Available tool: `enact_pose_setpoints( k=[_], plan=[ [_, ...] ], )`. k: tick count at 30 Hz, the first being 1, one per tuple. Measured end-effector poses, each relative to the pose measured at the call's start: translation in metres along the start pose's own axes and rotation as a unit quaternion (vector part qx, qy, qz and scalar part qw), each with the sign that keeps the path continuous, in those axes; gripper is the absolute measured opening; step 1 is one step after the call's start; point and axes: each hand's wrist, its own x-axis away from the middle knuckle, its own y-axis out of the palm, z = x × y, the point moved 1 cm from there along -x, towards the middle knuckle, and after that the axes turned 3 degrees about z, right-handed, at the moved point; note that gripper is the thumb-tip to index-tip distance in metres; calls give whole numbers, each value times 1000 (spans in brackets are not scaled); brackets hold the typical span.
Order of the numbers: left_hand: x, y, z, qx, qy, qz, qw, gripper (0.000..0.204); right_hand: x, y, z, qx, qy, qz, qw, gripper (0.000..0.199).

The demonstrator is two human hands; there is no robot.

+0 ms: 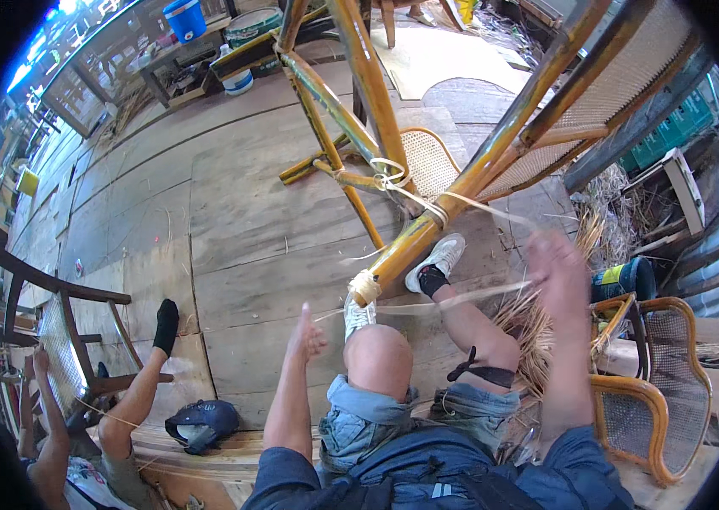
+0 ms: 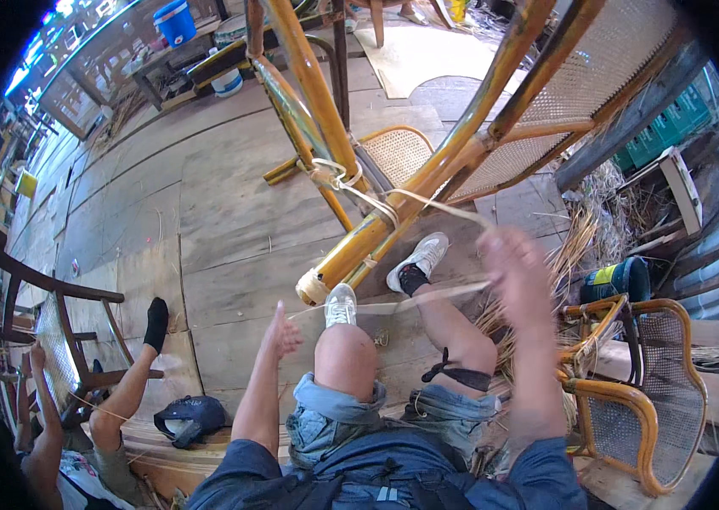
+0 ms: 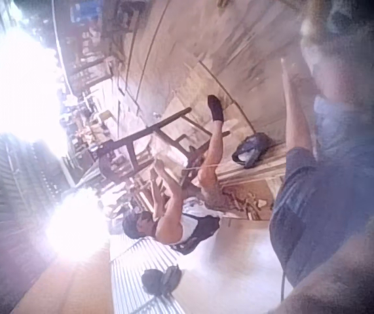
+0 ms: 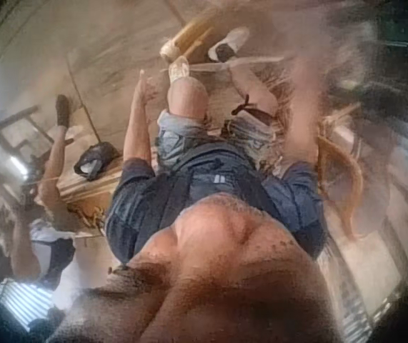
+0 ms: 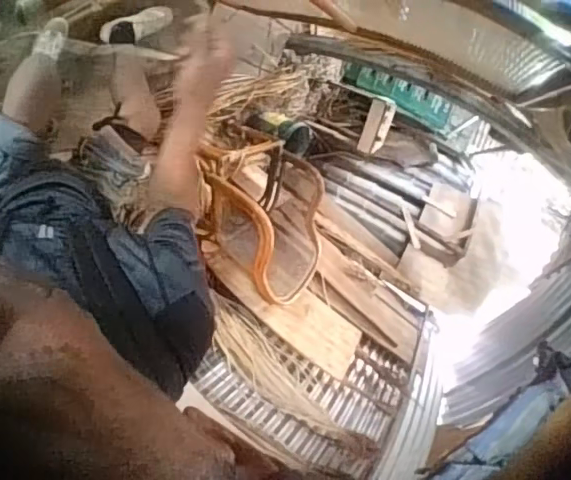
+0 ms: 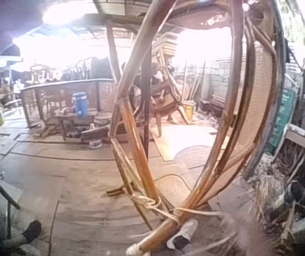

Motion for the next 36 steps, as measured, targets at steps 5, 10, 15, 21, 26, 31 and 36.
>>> enact_pose_setpoints(
  k=[5,10,15,21,26,31,36],
  plan=[
    [78,67,95,-320,438,5,840,51,-90,51,-88,506,-461,-5,729,21],
    [131,162,113,-63,488,-272,827,35,-168,155,-57,729,-350,-199,554,16],
    [143,187,106,-52,331,-381,862,32,-186,162,-28,662,-85,-372,645,17],
    [133,131,126,9,454,-284,844,22,-167,136,-92,646,-86,-335,681,35],
    [146,127,188,217,330,-436,809,20,-165,104,-188,716,-274,-174,619,31],
    [195,141,270,66,323,-434,839,16,-169,118,-189,487,-433,-179,737,31],
    [234,214,296,-58,404,-374,833,12,-163,180,-92,193,-91,-343,915,37]
  ],
)
